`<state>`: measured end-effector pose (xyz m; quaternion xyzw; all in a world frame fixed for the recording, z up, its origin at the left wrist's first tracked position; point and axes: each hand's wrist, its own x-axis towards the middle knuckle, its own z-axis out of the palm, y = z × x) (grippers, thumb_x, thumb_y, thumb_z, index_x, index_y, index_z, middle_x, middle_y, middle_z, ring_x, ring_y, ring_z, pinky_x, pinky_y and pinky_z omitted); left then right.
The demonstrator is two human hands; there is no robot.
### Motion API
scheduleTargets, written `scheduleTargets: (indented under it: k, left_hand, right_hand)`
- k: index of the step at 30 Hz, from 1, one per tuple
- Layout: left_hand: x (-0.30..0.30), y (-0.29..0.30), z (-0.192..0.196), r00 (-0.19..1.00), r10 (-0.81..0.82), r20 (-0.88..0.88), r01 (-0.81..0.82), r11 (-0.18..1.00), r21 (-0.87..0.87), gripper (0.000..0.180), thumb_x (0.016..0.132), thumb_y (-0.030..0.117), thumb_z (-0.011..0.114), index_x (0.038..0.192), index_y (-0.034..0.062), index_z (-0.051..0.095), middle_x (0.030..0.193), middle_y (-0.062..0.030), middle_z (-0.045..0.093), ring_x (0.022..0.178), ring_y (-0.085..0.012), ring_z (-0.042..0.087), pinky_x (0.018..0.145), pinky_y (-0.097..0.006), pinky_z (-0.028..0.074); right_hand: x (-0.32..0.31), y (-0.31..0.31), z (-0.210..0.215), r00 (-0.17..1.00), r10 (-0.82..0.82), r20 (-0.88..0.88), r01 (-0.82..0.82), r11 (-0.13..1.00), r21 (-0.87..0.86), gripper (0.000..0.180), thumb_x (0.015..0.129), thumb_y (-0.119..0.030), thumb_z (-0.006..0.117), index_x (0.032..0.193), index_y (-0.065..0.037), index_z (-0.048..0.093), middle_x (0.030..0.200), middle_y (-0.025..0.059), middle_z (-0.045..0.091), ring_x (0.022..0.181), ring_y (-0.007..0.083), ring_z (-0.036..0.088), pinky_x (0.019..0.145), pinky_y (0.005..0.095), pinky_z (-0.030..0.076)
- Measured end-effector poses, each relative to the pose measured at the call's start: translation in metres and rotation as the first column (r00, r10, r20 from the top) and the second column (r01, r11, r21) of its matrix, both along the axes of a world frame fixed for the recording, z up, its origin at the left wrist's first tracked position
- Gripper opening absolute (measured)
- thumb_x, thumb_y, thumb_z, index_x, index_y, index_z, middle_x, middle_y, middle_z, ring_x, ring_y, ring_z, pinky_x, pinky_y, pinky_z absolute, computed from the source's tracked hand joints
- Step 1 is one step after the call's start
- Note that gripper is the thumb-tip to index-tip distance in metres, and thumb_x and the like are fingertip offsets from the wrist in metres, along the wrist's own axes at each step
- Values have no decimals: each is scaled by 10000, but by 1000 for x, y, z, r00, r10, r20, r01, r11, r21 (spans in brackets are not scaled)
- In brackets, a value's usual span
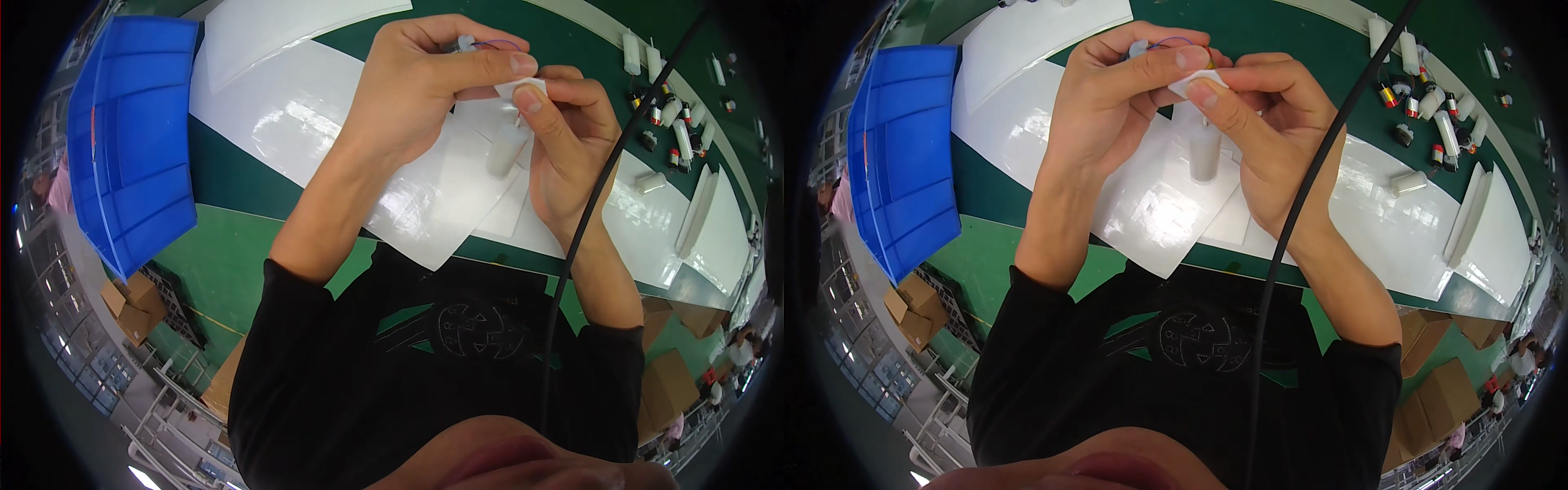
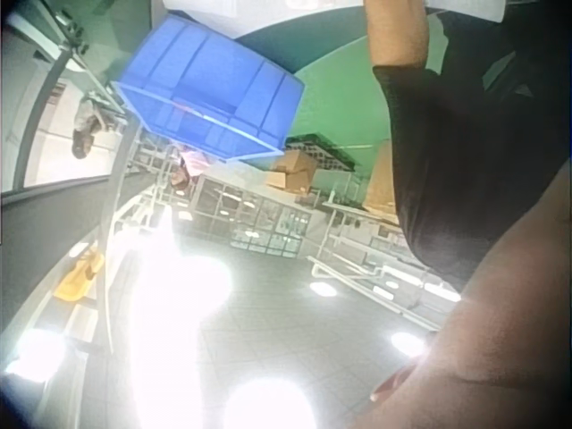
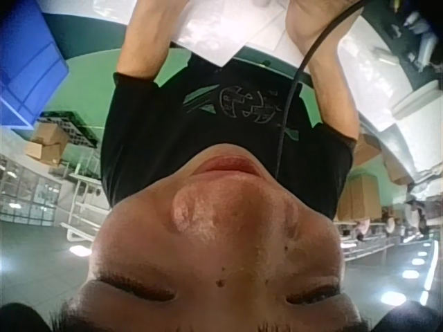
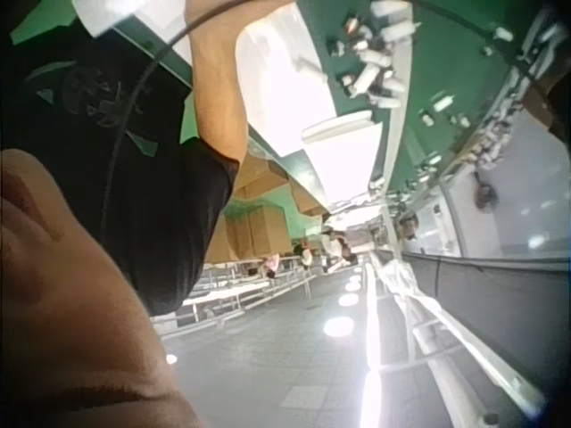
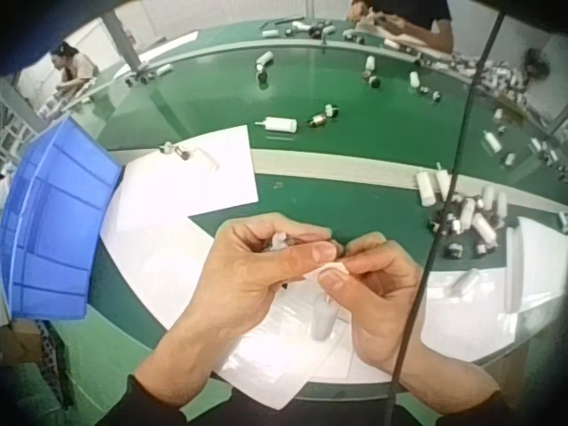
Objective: Assembling small plastic and electronic parts by peeling labels and attaching them to small components on an assembly line.
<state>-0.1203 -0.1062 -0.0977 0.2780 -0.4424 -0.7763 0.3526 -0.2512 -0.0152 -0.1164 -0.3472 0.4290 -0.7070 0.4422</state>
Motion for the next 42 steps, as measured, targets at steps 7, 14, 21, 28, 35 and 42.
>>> scheduleTargets:
  k: [7,14,21,28,35,42]
  left_hand:
    - [2,2,0,997,4,-77,-3,1000,21,203,829,1,660,1028,-38,664,935,-157,684,891,-234,679,780,-331,570]
    - [0,0,6,1000,-13,-24,8,978,-206,410,679,-145,734,1065,-44,640,953,-145,682,874,-181,669,782,-287,558]
    - [12,-5,18,994,-100,-33,91,976,-199,426,620,-142,788,1002,-51,623,941,-143,682,844,-187,674,769,-304,566]
    - [17,3,37,947,-319,-30,300,915,-269,466,600,-102,818,1021,-43,627,921,-130,711,823,-148,672,714,-242,527]
    - [27,22,52,974,-167,151,218,869,-444,603,642,57,815,1188,12,562,896,-56,723,762,-125,654,685,-266,502]
    - [47,-23,97,888,165,430,234,642,-730,618,664,26,690,1253,66,508,879,-45,717,802,-216,678,749,-301,530]
  right_hand:
    - [9,-2,-1,994,-94,63,95,995,-15,163,815,-46,734,924,-15,618,935,56,629,842,105,587,763,232,471]
    - [2,1,7,976,-58,208,53,998,30,129,854,-58,682,950,-7,614,939,61,632,854,109,576,792,241,448]
    - [-16,0,9,955,149,255,-177,980,88,200,809,-78,681,968,-15,578,936,52,595,850,109,533,805,246,406]
    - [-25,11,21,868,379,321,-437,889,133,398,733,-195,705,1032,-29,500,984,64,547,929,169,569,824,269,454]
    - [-20,17,29,913,324,247,-343,938,39,380,785,-139,621,1089,17,457,1034,102,500,967,193,542,890,298,423]
    - [-14,19,2,935,262,-239,-263,964,28,235,786,10,574,1015,13,521,905,65,498,758,135,470,681,231,394]
